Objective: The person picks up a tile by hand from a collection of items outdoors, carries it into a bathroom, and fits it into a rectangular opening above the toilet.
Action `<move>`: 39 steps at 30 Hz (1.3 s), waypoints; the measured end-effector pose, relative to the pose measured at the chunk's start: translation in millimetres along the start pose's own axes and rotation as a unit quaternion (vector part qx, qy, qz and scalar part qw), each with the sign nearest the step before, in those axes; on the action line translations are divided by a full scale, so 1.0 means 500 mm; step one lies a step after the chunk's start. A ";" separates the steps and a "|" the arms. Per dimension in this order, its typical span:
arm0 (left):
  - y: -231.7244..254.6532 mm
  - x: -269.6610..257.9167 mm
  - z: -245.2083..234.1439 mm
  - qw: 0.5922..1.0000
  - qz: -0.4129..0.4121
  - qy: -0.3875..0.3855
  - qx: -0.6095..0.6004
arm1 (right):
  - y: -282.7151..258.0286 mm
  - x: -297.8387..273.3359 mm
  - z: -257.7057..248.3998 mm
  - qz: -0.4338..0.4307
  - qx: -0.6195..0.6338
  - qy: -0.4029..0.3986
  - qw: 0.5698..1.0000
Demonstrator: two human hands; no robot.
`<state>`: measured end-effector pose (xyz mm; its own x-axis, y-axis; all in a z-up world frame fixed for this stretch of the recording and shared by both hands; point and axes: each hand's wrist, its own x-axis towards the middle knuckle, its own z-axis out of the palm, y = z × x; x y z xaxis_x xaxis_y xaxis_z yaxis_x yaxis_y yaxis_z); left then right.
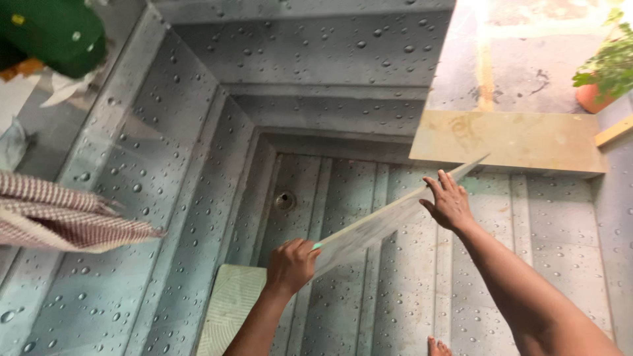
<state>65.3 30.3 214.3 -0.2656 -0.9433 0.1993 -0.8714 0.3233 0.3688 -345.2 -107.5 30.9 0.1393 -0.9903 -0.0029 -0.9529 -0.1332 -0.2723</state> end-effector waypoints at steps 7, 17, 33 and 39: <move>0.174 0.223 0.053 0.996 0.060 -0.067 -0.015 | 0.066 -0.014 -0.048 0.065 0.177 0.019 0.982; 0.435 0.495 0.243 0.989 0.111 -0.093 -0.032 | 0.015 -0.076 -0.164 0.076 0.448 0.019 0.890; 0.646 0.707 0.488 0.983 0.115 -0.146 -0.008 | -0.071 -0.128 -0.189 0.138 0.536 0.103 0.827; 0.638 0.734 0.485 0.987 0.084 -0.126 -0.047 | -0.091 -0.116 -0.176 0.180 0.519 0.139 0.824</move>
<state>-410.0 -231.3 185.0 -0.5082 -0.8604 0.0375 -0.7668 0.4719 0.4350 -333.6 -47.8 128.1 -0.3063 -0.9484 -0.0818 -0.1558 0.1347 -0.9786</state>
